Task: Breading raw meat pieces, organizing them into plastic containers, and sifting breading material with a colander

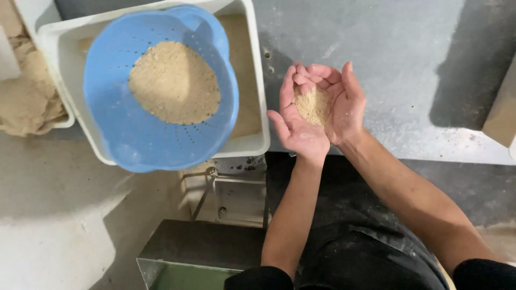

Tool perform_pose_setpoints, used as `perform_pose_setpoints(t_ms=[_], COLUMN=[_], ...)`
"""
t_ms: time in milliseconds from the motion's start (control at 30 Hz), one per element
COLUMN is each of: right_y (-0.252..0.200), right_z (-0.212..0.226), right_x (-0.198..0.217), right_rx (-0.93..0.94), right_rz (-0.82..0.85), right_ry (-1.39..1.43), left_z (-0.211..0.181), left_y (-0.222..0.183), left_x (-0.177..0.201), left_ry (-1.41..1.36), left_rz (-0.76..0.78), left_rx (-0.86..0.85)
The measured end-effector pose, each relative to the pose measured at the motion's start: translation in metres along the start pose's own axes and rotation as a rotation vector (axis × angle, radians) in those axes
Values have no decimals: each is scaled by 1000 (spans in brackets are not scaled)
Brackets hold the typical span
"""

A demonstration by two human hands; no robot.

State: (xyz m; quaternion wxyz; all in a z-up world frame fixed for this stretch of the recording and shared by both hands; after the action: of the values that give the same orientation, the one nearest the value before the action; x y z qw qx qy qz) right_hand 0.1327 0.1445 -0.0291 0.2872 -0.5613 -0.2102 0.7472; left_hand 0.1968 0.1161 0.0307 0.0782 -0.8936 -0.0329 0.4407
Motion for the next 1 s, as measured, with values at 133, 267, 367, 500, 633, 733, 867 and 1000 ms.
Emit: perform_pose_setpoints(t_ms=[133, 267, 367, 500, 633, 733, 867, 1000], right_y=[0, -12, -28, -18, 10, 21, 27, -21], right_z=[-23, -42, -20, 43, 81, 64, 20, 27], right_x=[-114, -246, -253, -137, -30, -15, -5, 32], right_rx=[69, 372, 647, 786, 655, 720, 442, 48], right_rz=[251, 637, 691, 417, 194, 137, 262, 184], right_ry=[-219, -680, -1061, -1283, -1185, -1201, -972, -539], left_z=[-99, -186, -226, -260, -208, -116, -28, 16], left_y=[49, 112, 132, 81, -12, -53, -18, 37], left_x=[-42, -32, 4, -13, -5, 38, 104, 84], left_ry=[-116, 126, 780, 1284, 1015, 1042, 1000, 776], left_rz=[236, 353, 278, 327, 685, 785, 561, 490], left_rx=[-207, -417, -458, -667, -737, -209, -112, -114])
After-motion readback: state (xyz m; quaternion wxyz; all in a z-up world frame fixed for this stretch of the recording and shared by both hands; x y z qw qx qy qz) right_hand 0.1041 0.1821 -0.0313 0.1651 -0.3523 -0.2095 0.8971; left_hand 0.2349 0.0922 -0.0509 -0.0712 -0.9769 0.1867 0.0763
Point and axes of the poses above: each hand's wrist, its own y-axis towards the middle knuckle, its own x-axis out of the back of the hand, z = x × y, the point moved 8 cm from there along y, towards the middle knuckle, and after that the axes turned 10 degrees about -x, right-handed, at the moved point
